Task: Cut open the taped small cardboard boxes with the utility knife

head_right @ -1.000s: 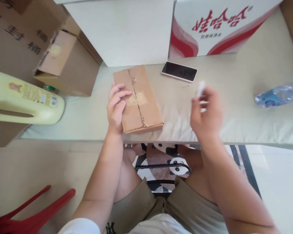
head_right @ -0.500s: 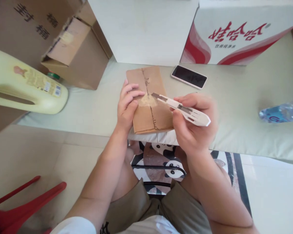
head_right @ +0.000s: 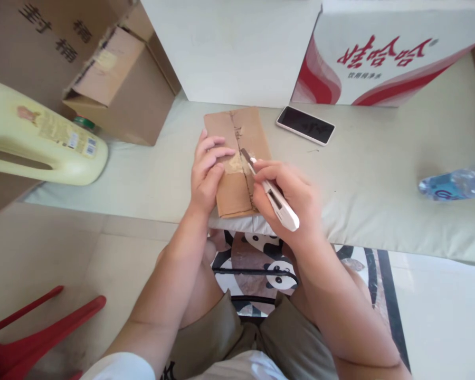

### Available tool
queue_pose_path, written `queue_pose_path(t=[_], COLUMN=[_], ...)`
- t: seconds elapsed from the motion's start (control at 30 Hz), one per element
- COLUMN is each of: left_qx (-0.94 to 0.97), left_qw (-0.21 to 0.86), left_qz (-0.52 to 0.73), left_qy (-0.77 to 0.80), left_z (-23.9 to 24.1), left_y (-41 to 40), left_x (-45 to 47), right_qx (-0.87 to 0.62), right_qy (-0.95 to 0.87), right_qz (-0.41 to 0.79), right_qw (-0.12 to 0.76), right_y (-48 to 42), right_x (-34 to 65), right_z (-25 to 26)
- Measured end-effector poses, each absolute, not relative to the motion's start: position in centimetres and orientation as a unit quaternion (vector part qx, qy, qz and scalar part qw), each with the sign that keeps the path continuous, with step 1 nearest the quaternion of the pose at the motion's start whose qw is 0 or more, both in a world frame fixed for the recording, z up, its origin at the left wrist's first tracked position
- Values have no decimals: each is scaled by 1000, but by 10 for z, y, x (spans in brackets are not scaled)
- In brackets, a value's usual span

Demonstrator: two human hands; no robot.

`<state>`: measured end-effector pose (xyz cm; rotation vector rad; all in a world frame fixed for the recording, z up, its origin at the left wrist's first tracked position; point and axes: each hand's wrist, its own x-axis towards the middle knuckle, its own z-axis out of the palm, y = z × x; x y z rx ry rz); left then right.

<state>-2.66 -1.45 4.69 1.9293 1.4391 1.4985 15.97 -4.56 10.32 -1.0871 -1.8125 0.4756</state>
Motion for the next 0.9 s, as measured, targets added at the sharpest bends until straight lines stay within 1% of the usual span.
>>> queue_pose_path(t=[0.23, 0.37, 0.53, 0.6, 0.7, 0.77, 0.8, 0.83, 0.87, 0.9], left_qx=[675, 673, 673, 672, 672, 666, 660, 652, 642, 631], left_qw=[144, 144, 150, 149, 144, 147, 150, 156, 163, 171], left_qz=[528, 519, 528, 530, 532, 542, 551, 560, 571, 582], left_qy=[495, 507, 496, 495, 495, 491, 488, 486, 484, 483], left_z=[48, 49, 49, 47, 44, 42, 42, 41, 41, 41], left_y=[-14, -13, -11, -11, -10, -10, -10, -10, -11, -10], left_x=[-28, -29, -31, -31, -33, -36, -38, -40, -43, -46], right_qx=[-442, -440, -429, -413, -378, -374, -389, -414, -448, -486], right_qy=[-743, -709, -712, -694, -601, -535, -511, -503, -515, -544], right_qz=[220, 264, 260, 283, 312, 273, 240, 209, 190, 179], right_qw=[452, 483, 492, 518, 632, 707, 728, 729, 706, 660], right_y=[-43, -48, -53, -52, -45, -37, -32, -27, -23, -19], right_x=[156, 164, 177, 181, 186, 192, 195, 199, 203, 206], right_z=[105, 106, 109, 107, 99, 90, 84, 77, 69, 60])
